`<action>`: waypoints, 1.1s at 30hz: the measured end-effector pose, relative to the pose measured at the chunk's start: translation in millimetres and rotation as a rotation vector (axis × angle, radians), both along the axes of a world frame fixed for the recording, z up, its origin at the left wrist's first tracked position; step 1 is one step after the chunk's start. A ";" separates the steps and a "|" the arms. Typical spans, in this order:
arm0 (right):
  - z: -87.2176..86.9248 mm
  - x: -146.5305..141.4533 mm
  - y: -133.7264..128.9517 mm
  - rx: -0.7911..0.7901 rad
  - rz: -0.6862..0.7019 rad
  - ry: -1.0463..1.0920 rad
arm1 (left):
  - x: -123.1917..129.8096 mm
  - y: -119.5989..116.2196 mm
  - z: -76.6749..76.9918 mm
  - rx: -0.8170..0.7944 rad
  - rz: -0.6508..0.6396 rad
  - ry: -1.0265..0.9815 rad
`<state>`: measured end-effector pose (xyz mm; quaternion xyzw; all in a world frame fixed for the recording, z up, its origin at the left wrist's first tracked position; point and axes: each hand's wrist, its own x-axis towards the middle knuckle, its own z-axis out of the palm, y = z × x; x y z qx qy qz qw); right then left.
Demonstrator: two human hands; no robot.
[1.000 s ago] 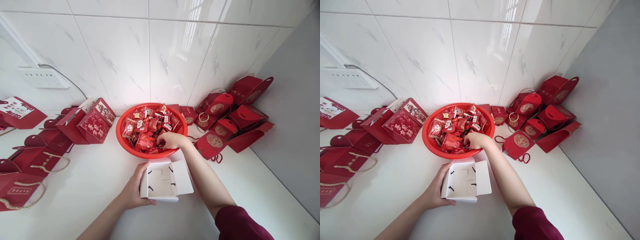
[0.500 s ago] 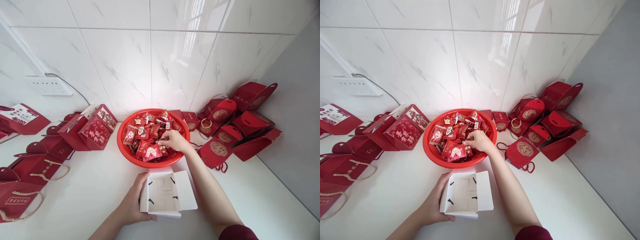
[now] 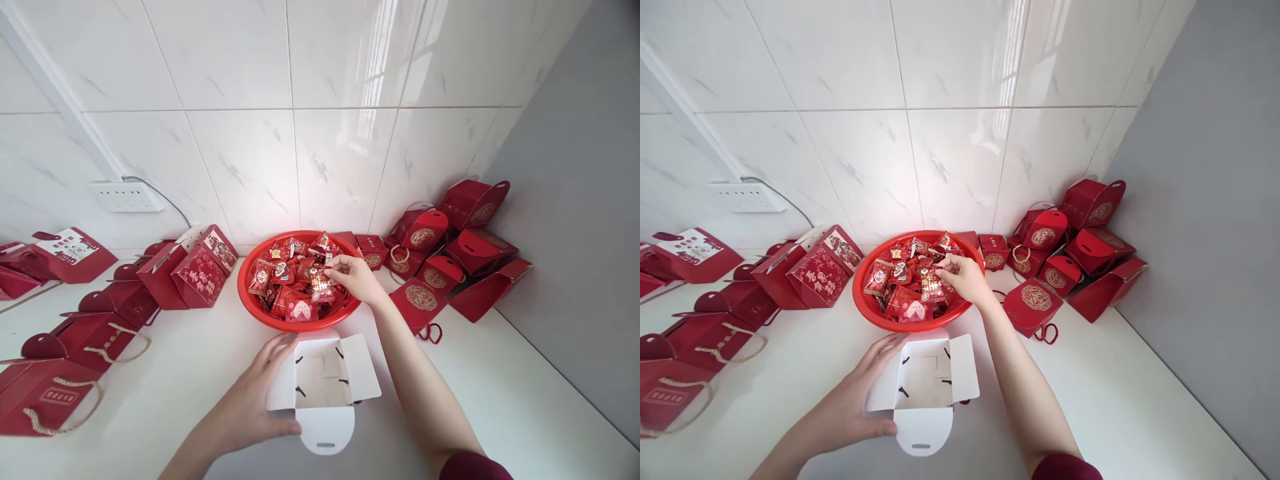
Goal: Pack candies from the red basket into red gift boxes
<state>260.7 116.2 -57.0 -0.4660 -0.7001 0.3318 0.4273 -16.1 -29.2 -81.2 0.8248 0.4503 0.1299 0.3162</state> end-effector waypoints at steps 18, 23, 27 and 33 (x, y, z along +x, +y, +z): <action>-23.0 -32.6 22.3 -0.325 -0.083 -0.931 | 18.4 146.9 50.8 0.211 0.441 0.362; -24.3 -28.9 22.6 -0.178 0.045 -0.896 | 21.0 162.6 29.8 0.179 0.377 0.458; -23.5 -25.5 25.1 -0.124 0.098 -0.817 | 22.0 163.9 29.0 0.136 0.323 0.518; -21.6 -21.0 26.6 -0.115 0.059 -0.728 | 29.7 162.9 26.5 0.161 0.388 0.506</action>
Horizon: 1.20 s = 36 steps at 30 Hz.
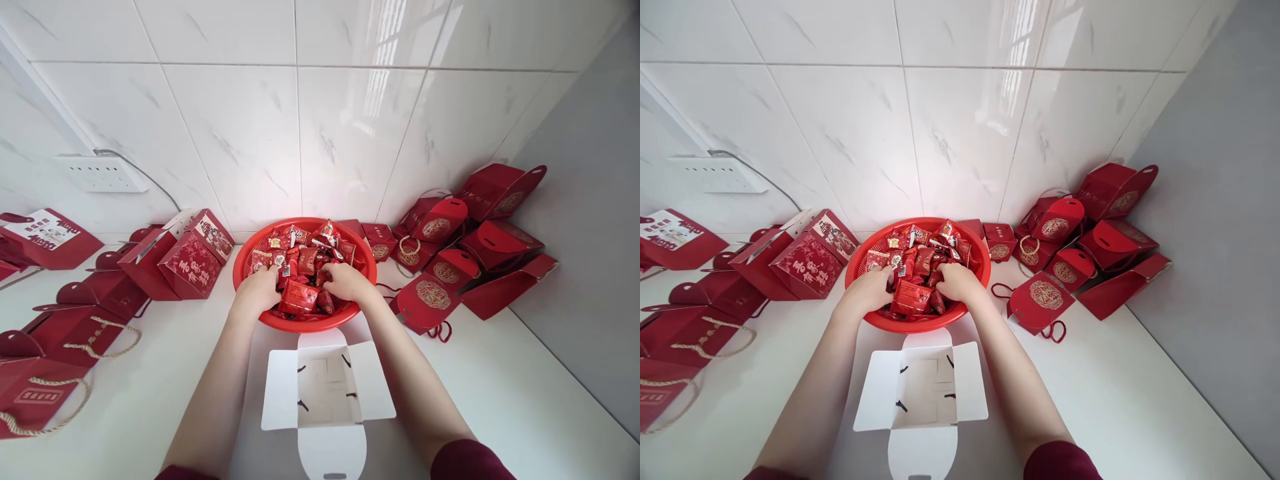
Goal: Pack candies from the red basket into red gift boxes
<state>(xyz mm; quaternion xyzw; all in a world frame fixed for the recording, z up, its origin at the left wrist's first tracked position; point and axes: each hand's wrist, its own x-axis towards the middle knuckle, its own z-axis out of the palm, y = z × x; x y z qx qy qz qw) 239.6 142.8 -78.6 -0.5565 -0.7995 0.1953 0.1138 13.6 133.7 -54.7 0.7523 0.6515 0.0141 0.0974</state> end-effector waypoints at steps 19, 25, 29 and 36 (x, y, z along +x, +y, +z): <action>42.3 -5.6 -32.3 -0.106 0.236 0.824 | 6.0 -39.9 55.6 0.156 -0.051 -1.064; 43.8 -8.1 -38.1 -0.097 0.223 0.991 | 20.1 -42.9 48.6 -0.023 -0.045 -1.216; 47.6 -7.6 -41.5 -0.092 0.255 1.050 | 23.2 -46.8 47.4 -0.068 -0.108 -1.247; 47.4 -6.8 -42.8 -0.150 0.307 1.064 | 20.2 -47.7 47.1 -0.065 -0.136 -1.251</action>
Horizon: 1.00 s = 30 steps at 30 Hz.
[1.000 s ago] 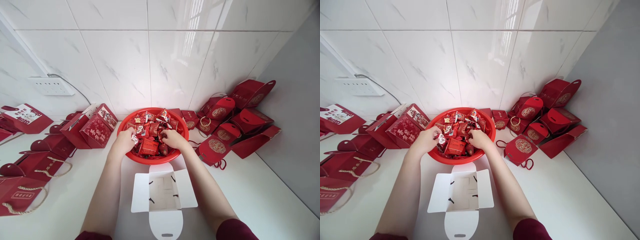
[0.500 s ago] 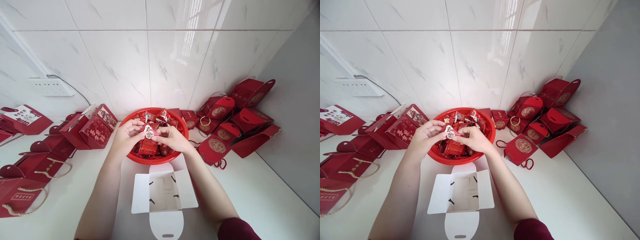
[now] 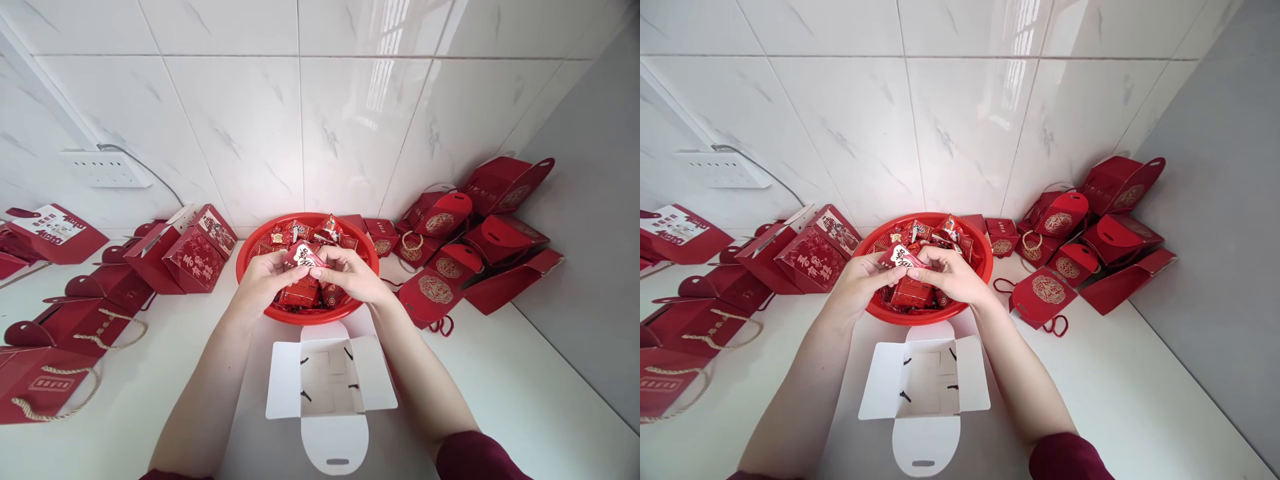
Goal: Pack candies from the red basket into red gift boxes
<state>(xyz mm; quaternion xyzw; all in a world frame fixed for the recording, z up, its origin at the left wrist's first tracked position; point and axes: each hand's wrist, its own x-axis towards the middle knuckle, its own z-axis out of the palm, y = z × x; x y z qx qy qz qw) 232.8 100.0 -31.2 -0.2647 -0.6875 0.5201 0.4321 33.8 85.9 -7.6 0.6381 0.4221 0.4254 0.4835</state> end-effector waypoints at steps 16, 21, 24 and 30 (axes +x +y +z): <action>33.6 17.4 -45.9 0.157 0.144 -0.455 | -50.9 7.9 8.3 0.184 0.271 0.564; 12.3 -12.6 -68.3 0.292 0.494 -1.036 | -66.1 27.3 -11.9 0.213 0.282 0.874; -5.4 -31.5 -73.6 0.329 0.516 -1.235 | -57.4 34.5 -23.8 0.204 0.131 1.071; -1.1 -25.9 -71.3 0.276 0.389 -1.151 | -34.9 37.0 -33.5 0.156 0.109 1.244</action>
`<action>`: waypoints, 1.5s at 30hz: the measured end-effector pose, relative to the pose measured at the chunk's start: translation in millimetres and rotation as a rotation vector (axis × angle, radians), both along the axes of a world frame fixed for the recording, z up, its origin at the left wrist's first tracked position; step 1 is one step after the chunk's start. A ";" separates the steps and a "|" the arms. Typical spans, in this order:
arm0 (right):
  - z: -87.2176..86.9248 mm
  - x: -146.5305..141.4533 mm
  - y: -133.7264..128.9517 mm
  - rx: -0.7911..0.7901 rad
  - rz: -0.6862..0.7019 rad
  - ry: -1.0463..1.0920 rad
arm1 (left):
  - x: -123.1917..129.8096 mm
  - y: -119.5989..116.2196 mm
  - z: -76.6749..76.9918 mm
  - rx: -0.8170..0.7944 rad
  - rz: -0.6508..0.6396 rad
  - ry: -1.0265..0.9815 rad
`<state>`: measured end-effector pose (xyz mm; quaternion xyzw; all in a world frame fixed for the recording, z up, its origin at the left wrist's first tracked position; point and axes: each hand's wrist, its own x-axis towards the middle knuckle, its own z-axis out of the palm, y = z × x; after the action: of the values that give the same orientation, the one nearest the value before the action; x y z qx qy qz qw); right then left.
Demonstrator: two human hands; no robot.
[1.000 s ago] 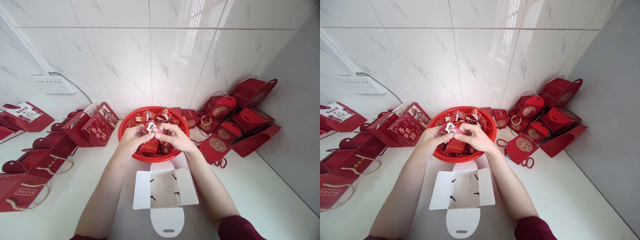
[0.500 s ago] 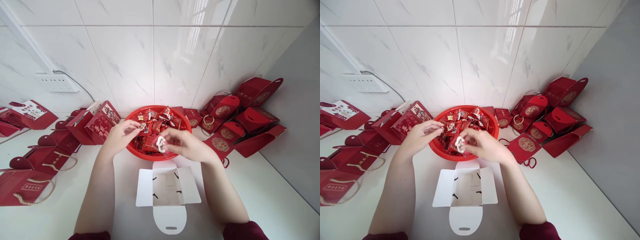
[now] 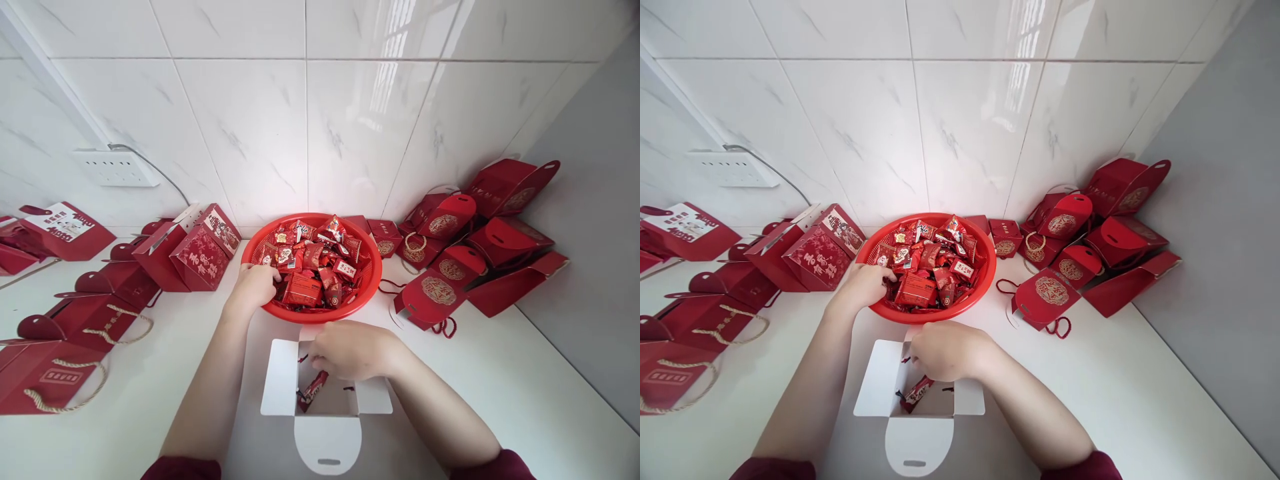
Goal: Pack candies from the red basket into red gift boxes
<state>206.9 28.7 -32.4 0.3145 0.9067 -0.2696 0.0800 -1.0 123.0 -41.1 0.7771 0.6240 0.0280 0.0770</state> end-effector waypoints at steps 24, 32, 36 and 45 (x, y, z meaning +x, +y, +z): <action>10.5 35.8 36.9 -0.092 -0.463 0.899 | 23.7 -48.3 47.9 -0.321 -0.197 -0.978; 25.9 53.8 24.7 -0.133 -0.498 0.873 | 1.0 -26.5 36.6 0.285 0.081 -0.675; 33.8 53.8 8.2 -0.126 -0.381 0.611 | -24.0 -9.4 25.8 0.403 0.225 -0.457; 29.7 48.3 2.8 0.029 -0.250 0.228 | -2.3 -10.7 15.6 0.174 -0.020 -0.424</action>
<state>255.2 31.5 -2.7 0.3936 0.8674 -0.2980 -0.0620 -3.3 112.3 -25.5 0.7639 0.5812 0.2436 0.1392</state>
